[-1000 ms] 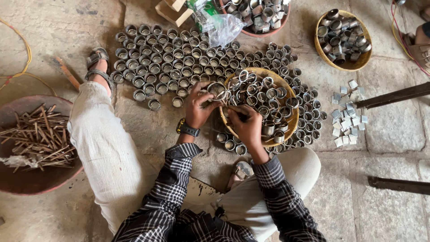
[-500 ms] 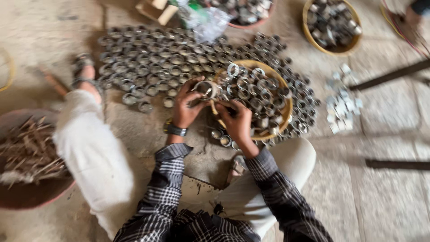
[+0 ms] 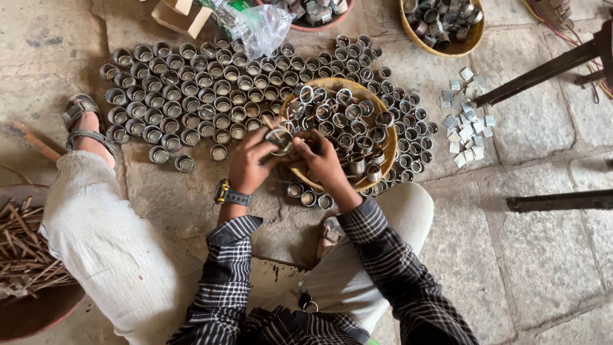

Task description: The person sits on the floor and repeatedly picks up small metal cups and metal rings. They insert a ring into each cup, tap it with a small hammer to secure it, and then place the assembled unit into a yellow bowl. The process is repeated continuously with parts from a large pile on the floor.

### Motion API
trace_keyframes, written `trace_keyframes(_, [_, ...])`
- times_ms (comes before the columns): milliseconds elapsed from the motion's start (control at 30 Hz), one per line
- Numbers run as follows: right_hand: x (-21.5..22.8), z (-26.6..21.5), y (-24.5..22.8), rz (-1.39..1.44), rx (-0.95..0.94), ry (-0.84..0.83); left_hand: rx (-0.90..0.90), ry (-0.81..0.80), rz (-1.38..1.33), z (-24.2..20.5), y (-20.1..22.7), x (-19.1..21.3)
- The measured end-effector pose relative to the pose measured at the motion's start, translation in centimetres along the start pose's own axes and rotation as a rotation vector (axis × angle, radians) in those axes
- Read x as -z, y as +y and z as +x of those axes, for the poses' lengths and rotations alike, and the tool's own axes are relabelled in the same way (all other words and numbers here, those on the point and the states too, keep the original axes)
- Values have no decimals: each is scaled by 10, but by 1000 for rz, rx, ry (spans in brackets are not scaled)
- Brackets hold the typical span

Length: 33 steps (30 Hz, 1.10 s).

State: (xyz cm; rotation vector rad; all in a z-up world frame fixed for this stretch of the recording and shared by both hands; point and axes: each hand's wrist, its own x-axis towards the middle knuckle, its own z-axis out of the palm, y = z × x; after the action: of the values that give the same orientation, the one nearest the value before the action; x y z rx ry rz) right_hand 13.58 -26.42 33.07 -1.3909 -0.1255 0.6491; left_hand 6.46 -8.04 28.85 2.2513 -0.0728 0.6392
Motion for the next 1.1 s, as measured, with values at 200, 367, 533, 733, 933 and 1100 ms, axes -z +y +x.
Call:
trace_keyframes(200, [31,37,1,-554,61,-26,-109,21,-30,1,7,-13])
trace_keyframes(367, [98,113,6,-1055,-98,-74,-96,94,89,6,-5,2])
trace_keyframes(533, [225,218,22,-1268,-15,263,113,81,38,-3,-23,15])
trace_keyframes(733, [308,265,59,-1323,356,544,174,97,61,-6,-46,11])
trace_keyframes(933, [297,269,69,-1505,176,444,200,37,51,-8,-56,-2])
trace_keyframes(1100, [294,260,66,-1432,135,429,171,32,61,-2,-50,-3])
